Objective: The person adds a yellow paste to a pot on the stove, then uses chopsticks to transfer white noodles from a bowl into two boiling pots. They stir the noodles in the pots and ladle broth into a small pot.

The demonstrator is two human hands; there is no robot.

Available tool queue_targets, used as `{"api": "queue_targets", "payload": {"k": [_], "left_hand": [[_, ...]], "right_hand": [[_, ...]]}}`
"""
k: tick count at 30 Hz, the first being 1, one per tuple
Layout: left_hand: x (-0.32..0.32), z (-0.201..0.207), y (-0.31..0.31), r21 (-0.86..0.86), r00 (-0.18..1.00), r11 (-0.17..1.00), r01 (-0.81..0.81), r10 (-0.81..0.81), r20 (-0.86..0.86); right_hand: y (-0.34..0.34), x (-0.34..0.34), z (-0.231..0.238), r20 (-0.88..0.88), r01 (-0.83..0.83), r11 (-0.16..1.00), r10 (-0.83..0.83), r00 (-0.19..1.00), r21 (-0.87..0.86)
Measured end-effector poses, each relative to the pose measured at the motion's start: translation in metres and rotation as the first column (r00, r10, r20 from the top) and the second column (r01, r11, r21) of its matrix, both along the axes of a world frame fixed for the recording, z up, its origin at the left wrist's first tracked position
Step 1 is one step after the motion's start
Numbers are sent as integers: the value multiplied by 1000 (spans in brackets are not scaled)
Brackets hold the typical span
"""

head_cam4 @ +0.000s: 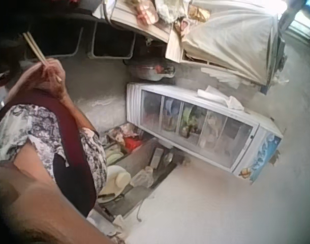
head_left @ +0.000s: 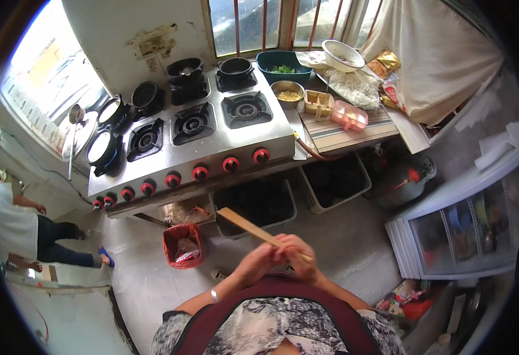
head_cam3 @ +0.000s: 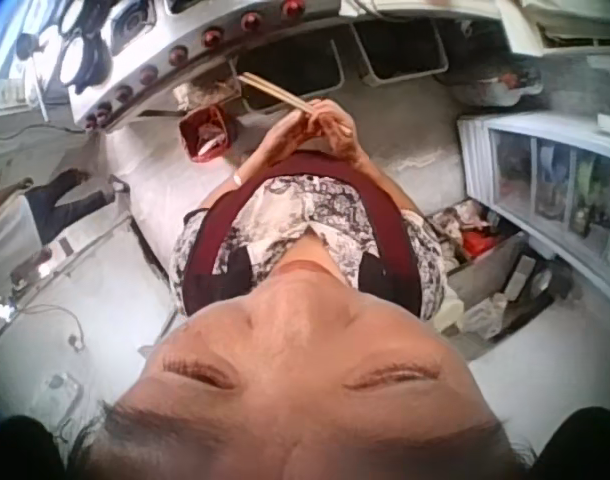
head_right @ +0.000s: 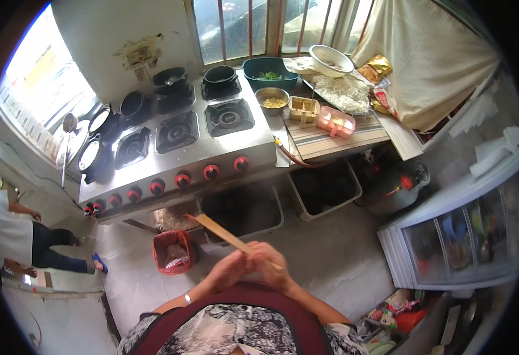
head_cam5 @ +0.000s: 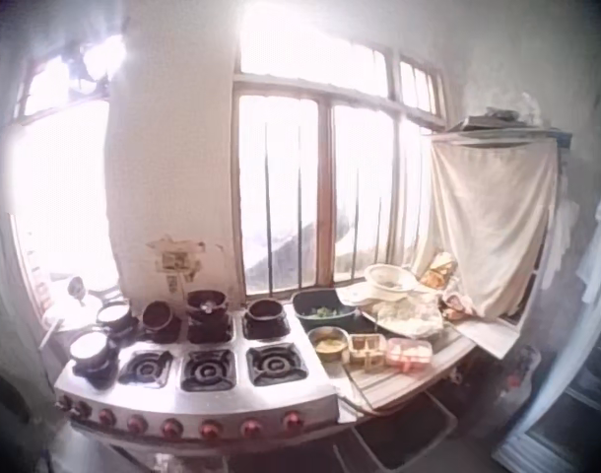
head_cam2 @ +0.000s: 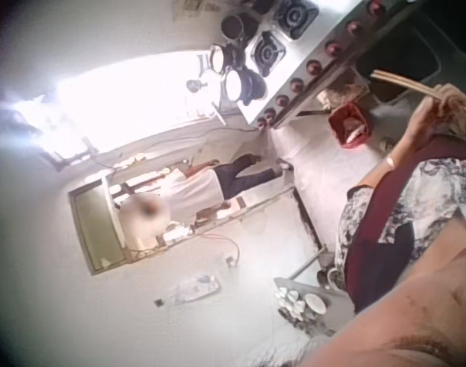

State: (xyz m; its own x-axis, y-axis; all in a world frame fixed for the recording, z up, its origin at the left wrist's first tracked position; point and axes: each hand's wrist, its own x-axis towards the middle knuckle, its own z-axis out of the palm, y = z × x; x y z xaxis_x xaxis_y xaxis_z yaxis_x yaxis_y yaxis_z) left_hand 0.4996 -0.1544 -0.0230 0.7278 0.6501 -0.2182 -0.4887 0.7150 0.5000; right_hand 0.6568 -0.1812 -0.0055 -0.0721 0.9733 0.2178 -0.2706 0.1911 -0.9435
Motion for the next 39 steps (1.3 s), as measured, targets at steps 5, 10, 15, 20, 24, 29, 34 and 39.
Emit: {"api": "queue_targets", "payload": {"k": [5,10,15,20,24,29,34,39], "left_hand": [[99,-6,4,65,913,916,395,-384,-137],[164,-9,8,30,821,824,565,-559,-115],[200,-22,27,-23,761,769,639,-636,-129],[233,-27,77,-48,737,746,664,-665,-121],[261,-13,136,-20,741,752,658,-653,-159],[286,2,186,38,735,745,666,-648,-200],[297,-2,209,-51,733,746,664,-663,-151],[308,-10,227,-98,786,804,587,-594,-171]], "right_hand": [[-36,116,-7,124,365,931,-364,923,16],[-61,173,-17,172,533,846,-521,836,-28],[-54,192,-28,139,599,795,-586,799,-96],[-11,220,-30,142,627,775,-613,777,-87],[41,251,-20,231,648,761,-635,737,22],[86,277,-13,202,714,698,-706,679,43],[113,302,-15,105,764,641,-757,645,-74],[146,342,-18,114,752,653,-744,659,-85]]}}
